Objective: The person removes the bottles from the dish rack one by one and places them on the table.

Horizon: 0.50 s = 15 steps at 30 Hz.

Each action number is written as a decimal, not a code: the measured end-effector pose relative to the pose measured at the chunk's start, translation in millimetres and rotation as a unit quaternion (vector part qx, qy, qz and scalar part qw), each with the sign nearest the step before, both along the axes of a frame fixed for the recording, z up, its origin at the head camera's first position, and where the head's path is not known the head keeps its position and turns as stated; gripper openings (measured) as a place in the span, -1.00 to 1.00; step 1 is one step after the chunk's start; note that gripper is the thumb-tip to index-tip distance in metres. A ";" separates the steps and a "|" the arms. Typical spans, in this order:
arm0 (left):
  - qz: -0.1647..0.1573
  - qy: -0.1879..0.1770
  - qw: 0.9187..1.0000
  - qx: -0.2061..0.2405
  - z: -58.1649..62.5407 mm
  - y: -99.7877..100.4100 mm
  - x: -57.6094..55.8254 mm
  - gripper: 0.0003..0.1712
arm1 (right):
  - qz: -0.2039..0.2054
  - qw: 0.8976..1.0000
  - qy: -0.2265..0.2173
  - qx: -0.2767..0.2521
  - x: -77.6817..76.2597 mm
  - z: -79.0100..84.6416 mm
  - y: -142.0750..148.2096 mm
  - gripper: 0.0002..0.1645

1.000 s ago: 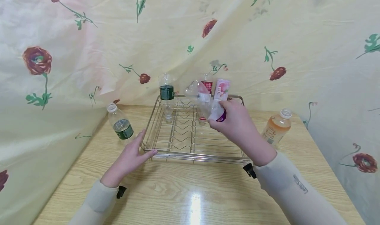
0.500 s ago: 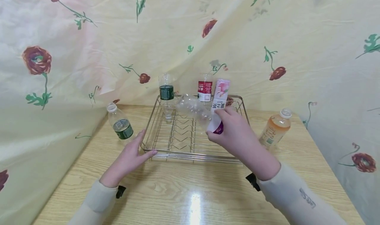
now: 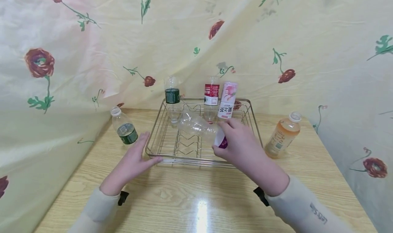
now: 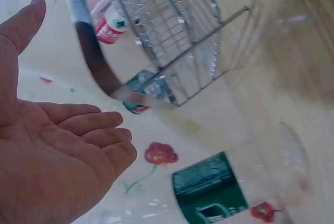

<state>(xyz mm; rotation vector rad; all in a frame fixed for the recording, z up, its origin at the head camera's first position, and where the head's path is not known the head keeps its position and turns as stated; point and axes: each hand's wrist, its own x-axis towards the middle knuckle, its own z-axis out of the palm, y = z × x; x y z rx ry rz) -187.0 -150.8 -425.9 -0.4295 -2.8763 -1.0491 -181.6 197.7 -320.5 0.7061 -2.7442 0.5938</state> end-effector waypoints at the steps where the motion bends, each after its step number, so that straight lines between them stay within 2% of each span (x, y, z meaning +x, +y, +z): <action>1: -0.002 0.000 1.000 0.000 2.3 1.3 0.6 0.30 | 0.000 1.000 0.000 0.004 1.1 -0.4 -0.2 -0.20; 15: -0.052 0.050 0.997 -0.027 40.6 25.5 14.2 0.35 | 0.028 0.997 0.058 0.039 10.3 -10.0 -5.7 -0.23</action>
